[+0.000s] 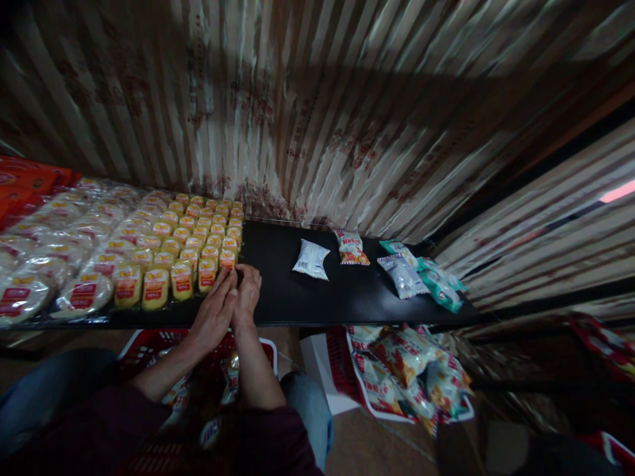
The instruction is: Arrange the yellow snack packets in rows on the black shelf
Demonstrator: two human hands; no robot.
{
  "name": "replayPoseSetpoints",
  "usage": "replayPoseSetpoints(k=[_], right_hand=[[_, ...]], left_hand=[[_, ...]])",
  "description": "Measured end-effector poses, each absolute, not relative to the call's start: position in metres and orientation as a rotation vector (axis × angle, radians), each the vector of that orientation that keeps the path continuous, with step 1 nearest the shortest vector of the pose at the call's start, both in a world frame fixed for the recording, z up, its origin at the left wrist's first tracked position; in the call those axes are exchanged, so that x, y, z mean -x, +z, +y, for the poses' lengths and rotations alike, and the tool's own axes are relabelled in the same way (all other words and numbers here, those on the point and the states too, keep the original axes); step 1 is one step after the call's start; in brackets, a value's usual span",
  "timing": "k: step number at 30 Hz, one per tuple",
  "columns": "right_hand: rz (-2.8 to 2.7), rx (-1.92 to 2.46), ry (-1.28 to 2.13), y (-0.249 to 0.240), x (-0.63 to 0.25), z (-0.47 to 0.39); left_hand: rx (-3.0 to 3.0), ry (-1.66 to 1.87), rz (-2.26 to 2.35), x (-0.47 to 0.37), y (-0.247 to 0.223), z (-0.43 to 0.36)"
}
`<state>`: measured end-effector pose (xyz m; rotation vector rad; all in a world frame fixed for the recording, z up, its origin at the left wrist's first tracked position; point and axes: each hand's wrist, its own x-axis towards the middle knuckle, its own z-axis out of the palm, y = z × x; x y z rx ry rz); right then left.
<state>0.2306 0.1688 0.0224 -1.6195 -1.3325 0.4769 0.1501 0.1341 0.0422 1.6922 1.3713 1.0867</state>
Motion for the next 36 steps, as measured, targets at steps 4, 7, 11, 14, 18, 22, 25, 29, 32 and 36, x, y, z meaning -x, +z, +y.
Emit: replayPoseSetpoints(k=[4, 7, 11, 14, 18, 22, 25, 29, 32, 36], right_hand=[[-1.247, 1.576, 0.544, 0.019, -0.233, 0.176], [-1.239, 1.54, 0.577, 0.018, -0.232, 0.18], [-1.245, 1.534, 0.605, 0.02, -0.23, 0.18], [-1.229, 1.538, 0.587, 0.021, -0.231, 0.178], [-1.203, 1.547, 0.579, 0.02, -0.233, 0.183], [-1.106, 1.549, 0.634, 0.02, -0.235, 0.195], [-1.014, 1.534, 0.746, 0.021, -0.237, 0.207], [-0.95, 1.438, 0.833, 0.022, -0.238, 0.223], [-0.923, 1.41, 0.914, 0.024, -0.235, 0.232], [-0.967, 1.411, 0.994, 0.029, -0.23, 0.235]], left_hand=[[-1.725, 1.107, 1.332, -0.15, 0.037, 0.134], [-1.713, 1.128, 1.338, -0.149, 0.034, 0.135], [-1.743, 1.162, 1.329, -0.149, 0.028, 0.136], [-1.787, 1.175, 1.312, -0.149, 0.025, 0.136], [-1.839, 1.167, 1.298, -0.148, 0.024, 0.134], [-1.895, 1.188, 1.238, -0.145, 0.025, 0.132], [-1.922, 1.164, 1.213, -0.143, 0.025, 0.131], [-1.946, 1.137, 1.192, -0.142, 0.028, 0.132], [-1.919, 1.141, 1.195, -0.143, 0.031, 0.136], [-1.865, 1.148, 1.243, -0.143, 0.029, 0.142]])
